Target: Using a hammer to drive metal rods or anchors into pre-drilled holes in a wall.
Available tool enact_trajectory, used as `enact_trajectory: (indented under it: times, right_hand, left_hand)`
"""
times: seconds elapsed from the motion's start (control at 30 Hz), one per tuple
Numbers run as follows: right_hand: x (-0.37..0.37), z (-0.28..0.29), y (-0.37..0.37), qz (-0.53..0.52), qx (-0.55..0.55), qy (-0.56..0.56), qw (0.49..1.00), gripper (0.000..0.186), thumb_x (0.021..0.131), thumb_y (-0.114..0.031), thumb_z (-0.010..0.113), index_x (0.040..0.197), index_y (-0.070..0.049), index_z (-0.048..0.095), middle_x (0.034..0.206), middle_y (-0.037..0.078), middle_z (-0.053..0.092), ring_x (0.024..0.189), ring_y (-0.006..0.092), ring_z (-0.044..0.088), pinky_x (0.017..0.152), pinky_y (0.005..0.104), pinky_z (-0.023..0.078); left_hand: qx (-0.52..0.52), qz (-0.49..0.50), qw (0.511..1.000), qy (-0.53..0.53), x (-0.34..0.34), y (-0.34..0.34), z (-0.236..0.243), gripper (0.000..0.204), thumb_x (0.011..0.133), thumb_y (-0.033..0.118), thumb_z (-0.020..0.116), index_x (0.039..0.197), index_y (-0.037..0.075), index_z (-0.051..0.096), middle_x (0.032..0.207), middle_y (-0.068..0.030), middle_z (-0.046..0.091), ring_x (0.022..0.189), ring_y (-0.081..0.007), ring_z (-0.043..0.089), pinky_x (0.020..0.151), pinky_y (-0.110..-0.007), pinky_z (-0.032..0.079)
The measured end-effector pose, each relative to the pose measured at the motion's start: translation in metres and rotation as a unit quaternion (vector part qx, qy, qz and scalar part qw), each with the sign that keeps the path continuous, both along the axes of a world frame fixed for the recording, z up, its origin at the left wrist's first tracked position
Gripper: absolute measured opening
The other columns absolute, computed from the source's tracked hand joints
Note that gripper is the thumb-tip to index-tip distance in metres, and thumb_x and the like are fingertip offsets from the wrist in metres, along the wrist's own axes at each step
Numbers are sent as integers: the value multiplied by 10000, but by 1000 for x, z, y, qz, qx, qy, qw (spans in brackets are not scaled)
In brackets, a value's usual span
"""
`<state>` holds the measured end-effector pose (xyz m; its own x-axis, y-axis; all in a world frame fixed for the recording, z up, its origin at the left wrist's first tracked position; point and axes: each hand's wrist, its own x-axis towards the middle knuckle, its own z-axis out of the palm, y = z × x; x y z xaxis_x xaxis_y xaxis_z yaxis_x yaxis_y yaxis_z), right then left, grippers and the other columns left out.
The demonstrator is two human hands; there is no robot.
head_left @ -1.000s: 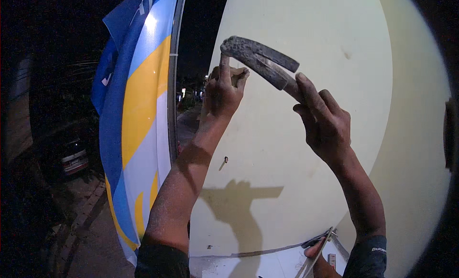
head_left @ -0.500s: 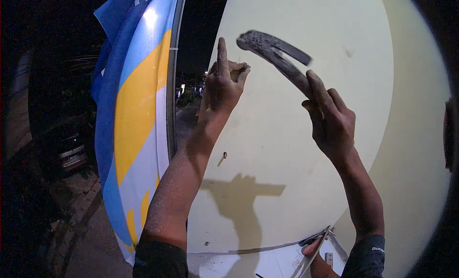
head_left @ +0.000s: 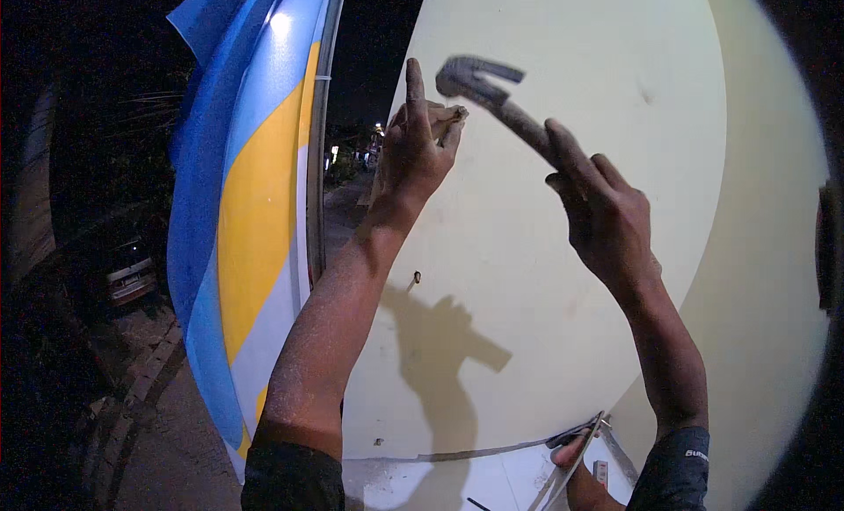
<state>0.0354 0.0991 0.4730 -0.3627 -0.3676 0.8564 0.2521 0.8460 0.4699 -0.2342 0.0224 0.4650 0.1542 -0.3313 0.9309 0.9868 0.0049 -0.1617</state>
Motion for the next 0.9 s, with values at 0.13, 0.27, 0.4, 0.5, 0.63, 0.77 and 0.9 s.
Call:
enact_trajectory:
  times: [0.13, 0.27, 0.4, 0.5, 0.63, 0.77, 0.9]
  right_hand:
    - [-3, 1, 0, 109, 7, 45, 993, 661, 882, 4, 707, 1483, -182, 507, 918, 122, 696, 706, 271, 657, 630, 376, 545]
    - [-14, 2, 6, 129, 72, 45, 988, 706, 874, -163, 758, 1500, -291, 459, 788, 87, 610, 587, 260, 602, 496, 378, 518]
    - [-11, 1, 5, -103, -100, -57, 988, 668, 905, -69, 707, 1488, -307, 485, 861, 104, 667, 632, 285, 631, 591, 419, 539]
    - [-5, -2, 0, -43, -82, -31, 995, 664, 905, -70, 708, 1486, -305, 489, 856, 100, 665, 632, 280, 629, 595, 416, 540]
    - [-4, -2, 1, 107, -12, 56, 993, 671, 886, -9, 711, 1495, -180, 487, 964, 115, 708, 776, 281, 687, 686, 376, 560]
    - [-12, 1, 12, 106, 5, 38, 994, 651, 893, -27, 705, 1488, -178, 487, 942, 121, 691, 767, 291, 670, 684, 388, 548]
    - [-12, 5, 20, -84, -28, -16, 996, 664, 931, -253, 702, 1509, -382, 401, 767, 68, 605, 572, 278, 628, 470, 414, 502]
  left_hand:
    - [-24, -63, 997, -31, 0, 4, -1, 1052, 825, 57, 782, 1581, -21, 54, 960, -123, 742, 959, -262, 714, 873, -360, 586]
    - [-16, -15, 999, -34, 2, 4, -4, 1023, 831, 59, 770, 1571, -46, 72, 977, -123, 743, 974, -271, 708, 883, -367, 584]
    - [-9, 59, 998, 0, 3, -1, -3, 1000, 838, 72, 765, 1562, -64, 89, 991, -122, 742, 971, -278, 705, 903, -371, 579]
    - [0, 47, 999, 8, 5, -2, -3, 999, 832, 44, 759, 1567, -43, 88, 992, -122, 746, 991, -268, 706, 898, -360, 581]
    - [-22, 12, 999, -22, 6, 1, -5, 984, 839, 23, 743, 1574, -13, 91, 1008, -125, 753, 1029, -267, 702, 923, -361, 576]
    - [-4, -25, 1000, -11, 5, 2, -8, 983, 836, 30, 745, 1569, -20, 92, 1052, -138, 728, 1061, -283, 684, 940, -369, 570]
    - [-6, 4, 1000, -10, 3, 1, -10, 1001, 821, 47, 764, 1569, -2, 100, 1095, -157, 690, 1079, -299, 665, 935, -384, 572]
